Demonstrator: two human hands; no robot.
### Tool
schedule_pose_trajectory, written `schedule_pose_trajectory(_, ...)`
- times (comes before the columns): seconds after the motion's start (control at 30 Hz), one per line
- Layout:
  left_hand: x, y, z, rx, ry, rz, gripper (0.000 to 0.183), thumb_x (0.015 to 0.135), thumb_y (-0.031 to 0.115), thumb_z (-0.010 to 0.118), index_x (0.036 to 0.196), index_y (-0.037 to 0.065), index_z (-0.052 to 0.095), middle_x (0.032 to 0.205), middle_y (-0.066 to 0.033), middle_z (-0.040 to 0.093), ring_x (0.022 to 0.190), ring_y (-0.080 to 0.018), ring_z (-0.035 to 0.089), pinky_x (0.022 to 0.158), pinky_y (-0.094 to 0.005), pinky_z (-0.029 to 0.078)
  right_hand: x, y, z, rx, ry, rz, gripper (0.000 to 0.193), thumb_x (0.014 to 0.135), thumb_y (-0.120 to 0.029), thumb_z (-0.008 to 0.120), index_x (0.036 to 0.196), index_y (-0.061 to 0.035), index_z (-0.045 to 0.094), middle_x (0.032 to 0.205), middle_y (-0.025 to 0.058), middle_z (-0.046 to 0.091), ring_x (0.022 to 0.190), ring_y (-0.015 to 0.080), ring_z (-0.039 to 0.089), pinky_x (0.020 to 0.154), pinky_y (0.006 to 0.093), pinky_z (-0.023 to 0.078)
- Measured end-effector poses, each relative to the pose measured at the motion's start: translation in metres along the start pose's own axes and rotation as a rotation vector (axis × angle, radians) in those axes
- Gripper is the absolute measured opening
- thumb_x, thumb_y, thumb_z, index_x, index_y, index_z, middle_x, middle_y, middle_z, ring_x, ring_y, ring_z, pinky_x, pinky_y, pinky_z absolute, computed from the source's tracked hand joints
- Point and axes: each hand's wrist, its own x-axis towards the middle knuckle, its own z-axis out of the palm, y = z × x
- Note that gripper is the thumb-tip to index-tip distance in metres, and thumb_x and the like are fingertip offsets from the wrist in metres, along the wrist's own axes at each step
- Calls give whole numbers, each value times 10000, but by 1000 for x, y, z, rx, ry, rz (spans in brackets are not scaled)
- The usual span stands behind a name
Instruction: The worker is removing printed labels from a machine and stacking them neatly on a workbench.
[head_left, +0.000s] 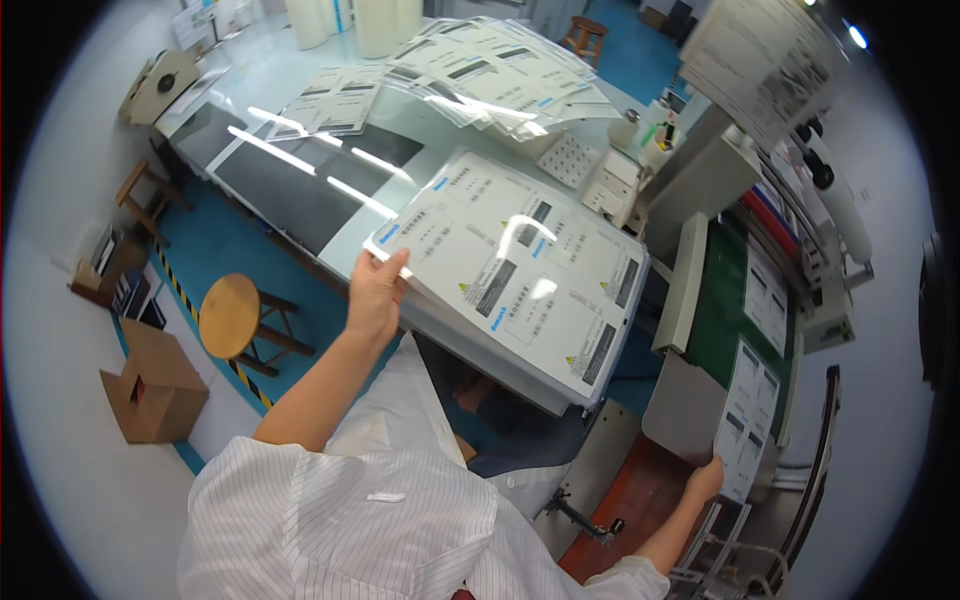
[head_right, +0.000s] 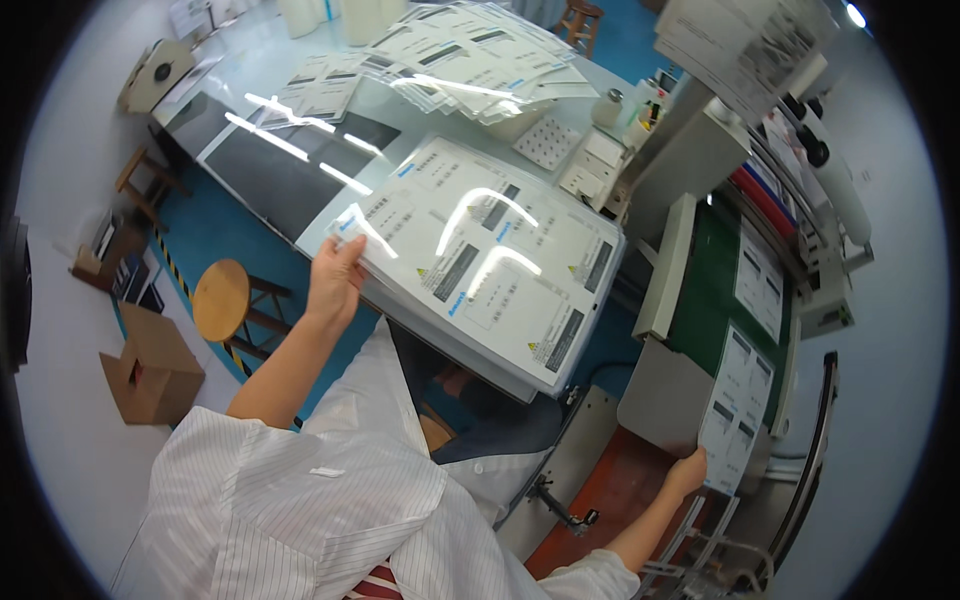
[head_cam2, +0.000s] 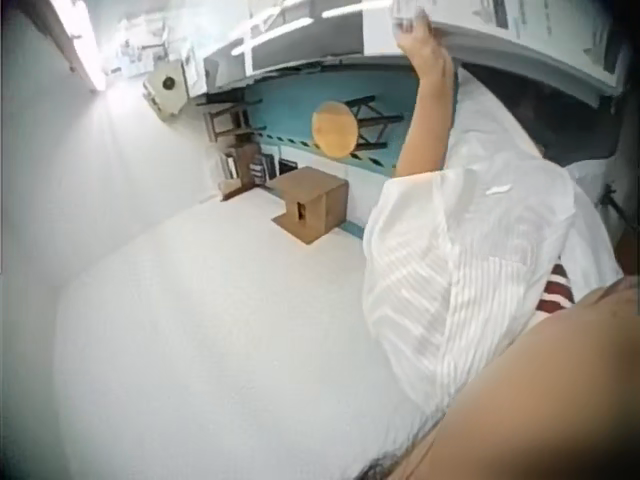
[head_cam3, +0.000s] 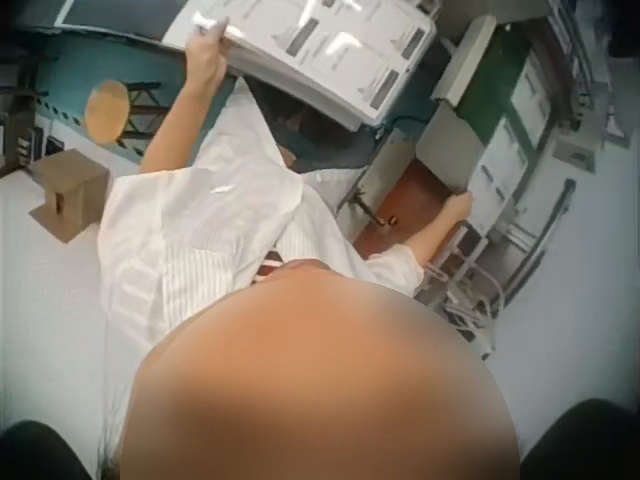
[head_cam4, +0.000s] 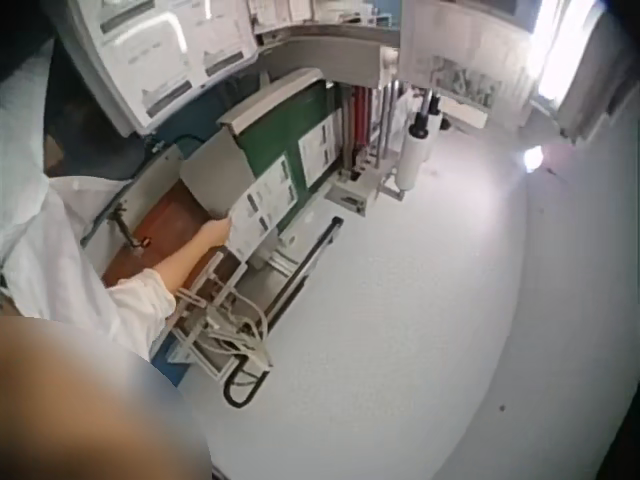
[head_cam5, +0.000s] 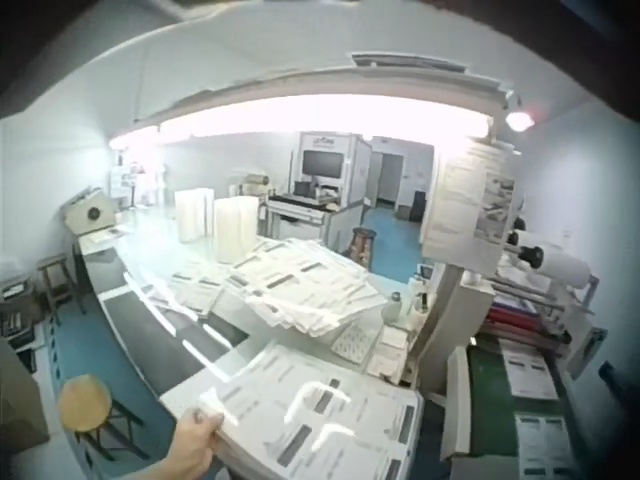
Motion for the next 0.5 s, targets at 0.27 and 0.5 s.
schedule_pose_trajectory(0.27, -31, 0, 14, 111, -229, -209, 319, 983, 87, 470, 1287, -9, 477, 1216, -119, 598, 1055, -215, 630, 850, -347, 565, -30, -78, -72, 239, 174, -222, 268, 851, 2, 524, 1088, -11, 649, 984, 204, 687, 897, 385, 655, 790, 435, 508)
schedule_pose_trajectory(0.5, -15, 157, 20, 469, -457, 327, 186, 960, 116, 571, 1100, -6, 579, 926, -24, 635, 796, -89, 630, 681, -227, 524, -90, -140, -110, 479, 124, -288, 166, 890, -42, 548, 1027, -2, 632, 962, 194, 679, 882, 361, 656, 762, 419, 503)
